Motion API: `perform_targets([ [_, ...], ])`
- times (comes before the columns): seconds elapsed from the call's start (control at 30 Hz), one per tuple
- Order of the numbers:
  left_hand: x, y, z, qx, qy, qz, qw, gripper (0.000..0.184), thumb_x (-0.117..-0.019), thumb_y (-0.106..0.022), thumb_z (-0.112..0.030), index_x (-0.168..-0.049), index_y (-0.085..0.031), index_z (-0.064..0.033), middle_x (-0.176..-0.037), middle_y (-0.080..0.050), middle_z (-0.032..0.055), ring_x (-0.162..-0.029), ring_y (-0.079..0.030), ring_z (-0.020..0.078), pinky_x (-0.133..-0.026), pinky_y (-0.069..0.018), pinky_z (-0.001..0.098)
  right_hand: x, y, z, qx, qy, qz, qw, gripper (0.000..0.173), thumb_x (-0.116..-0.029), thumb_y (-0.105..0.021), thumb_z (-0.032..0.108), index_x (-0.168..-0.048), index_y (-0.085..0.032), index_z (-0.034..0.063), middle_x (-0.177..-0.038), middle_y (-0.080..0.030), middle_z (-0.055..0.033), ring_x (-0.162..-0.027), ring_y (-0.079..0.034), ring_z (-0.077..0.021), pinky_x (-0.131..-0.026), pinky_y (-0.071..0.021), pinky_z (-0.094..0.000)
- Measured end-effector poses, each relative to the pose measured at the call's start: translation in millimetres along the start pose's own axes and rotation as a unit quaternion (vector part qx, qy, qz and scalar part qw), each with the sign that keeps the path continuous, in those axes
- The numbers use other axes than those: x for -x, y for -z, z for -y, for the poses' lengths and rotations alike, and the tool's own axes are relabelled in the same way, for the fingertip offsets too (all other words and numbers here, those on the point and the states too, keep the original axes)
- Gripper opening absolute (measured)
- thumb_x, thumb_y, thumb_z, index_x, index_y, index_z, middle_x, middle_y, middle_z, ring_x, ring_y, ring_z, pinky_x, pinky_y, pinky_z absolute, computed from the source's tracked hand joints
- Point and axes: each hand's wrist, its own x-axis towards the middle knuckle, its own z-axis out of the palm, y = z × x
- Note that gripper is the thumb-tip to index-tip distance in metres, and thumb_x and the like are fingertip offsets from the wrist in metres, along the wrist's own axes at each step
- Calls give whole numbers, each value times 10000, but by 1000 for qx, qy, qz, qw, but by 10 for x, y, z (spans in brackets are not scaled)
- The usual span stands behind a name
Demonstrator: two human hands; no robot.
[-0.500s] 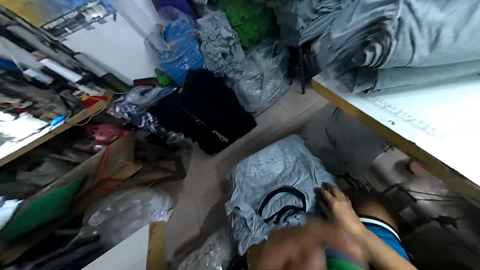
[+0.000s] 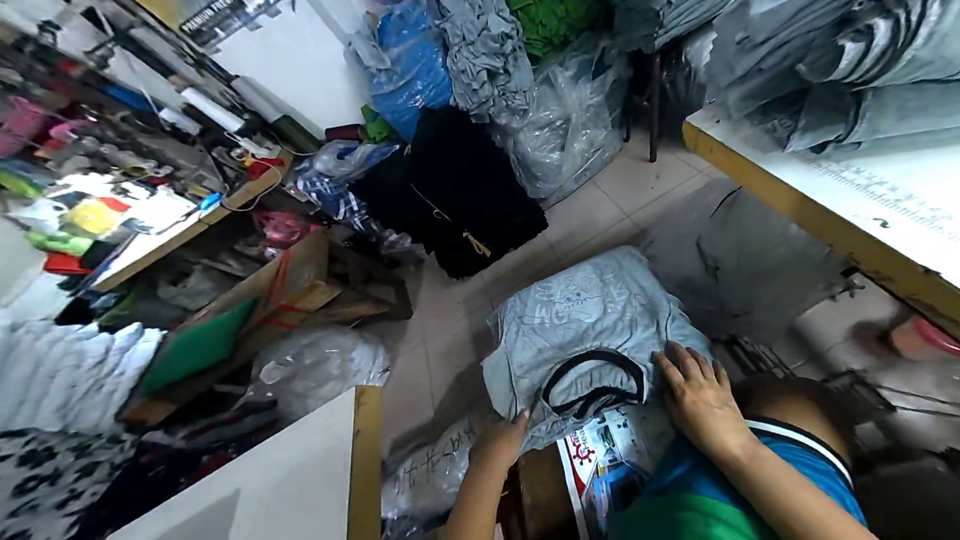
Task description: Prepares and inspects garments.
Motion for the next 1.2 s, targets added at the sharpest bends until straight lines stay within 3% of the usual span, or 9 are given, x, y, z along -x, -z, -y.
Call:
perform_targets([
  [0.07, 19, 90, 63, -15, 4, -1, 1000, 679, -1065, -438, -544, -1288, -635, 66, -1308, -620, 309, -1219, -612, 452, -1024, -463, 622, 24, -56, -1, -1, 95, -89, 991, 479, -826, -732, -3, -1300, -694, 57, -1312, -623, -313, -1208, -602, -538, -1010, -387, -781],
  [0.2, 279, 475, -161, -8, -113, -143, 983, 453, -1083, -499, -344, -1379, -618, -22, -1354, -621, 261, -1282, -580, 444, -1068, -430, 625, 66, -103, -4, 50, 229, -109, 966, 415, -791, -726, 25, -1189, -754, 139, -1128, -709, -210, -1040, -699, -431, -943, -500, -692],
  [0.3, 267, 347, -372, 130, -348, -209, 904, 302, -1054, -563, -171, -1255, -694, 12, -1252, -688, 205, -1151, -673, 341, -1020, -514, 513, 34, -40, 72, 96, 224, -6, 970, 349, -870, -703, -9, -1200, -745, 95, -1139, -696, -240, -1064, -683, -455, -980, -470, -705],
  [0.43, 223, -55, -766, 130, -505, -82, 849, 261, -1037, -570, -151, -1179, -742, -17, -1231, -715, 136, -1180, -668, 244, -1059, -499, 438, -25, 107, 233, 113, 154, 133, 973, 288, -924, -557, -129, -1144, -712, -27, -1197, -660, -293, -1169, -622, -505, -1060, -372, -738],
  [0.63, 72, -308, -935, 53, -493, -26, 868, 307, -1039, -593, -217, -1300, -710, -104, -1365, -660, 89, -1338, -563, 252, -1154, -395, 470, -3, 155, 94, 104, 135, 13, 985, 68, -848, -714, -6, -899, -753, 14, -892, -705, -215, -898, -713, -425, -881, -534, -651],
  [0.77, 149, -265, -1013, 8, -508, -37, 860, 501, -962, -704, -395, -1355, -667, -86, -1401, -621, 143, -1351, -535, 318, -1142, -363, 548, -241, 539, 290, 41, 93, 60, 993, 113, -882, -741, 57, -960, -712, -20, -874, -693, -212, -829, -707, -405, -757, -547, -594],
  [0.9, 131, -170, -1169, 51, -501, -48, 863, 320, -1042, -601, -246, -1222, -712, -6, -1220, -706, 189, -1186, -655, 343, -1058, -468, 542, -508, 616, 460, 55, 59, 29, 996, 53, -940, -646, 33, -950, -675, -11, -778, -672, -203, -714, -701, -410, -606, -550, -578],
  [1.1, -119, 8, -1261, 243, -412, 77, 875, 302, -1079, -528, -225, -1150, -697, 15, -1034, -696, 187, -984, -646, 286, -921, -489, 515, -383, 320, 489, -46, 155, -29, 986, 174, -907, -702, 46, -1068, -707, -19, -952, -703, -192, -758, -721, -342, -646, -605, -520],
  [1.2, -192, -16, -1249, 263, -407, 102, 869, 307, -1086, -517, -229, -1129, -678, 28, -993, -666, 162, -920, -605, 241, -873, -478, 466, -248, 49, 371, 22, 219, 73, 973, 174, -871, -722, -2, -1043, -745, 6, -1125, -703, -206, -1040, -699, -383, -840, -584, -552],
])
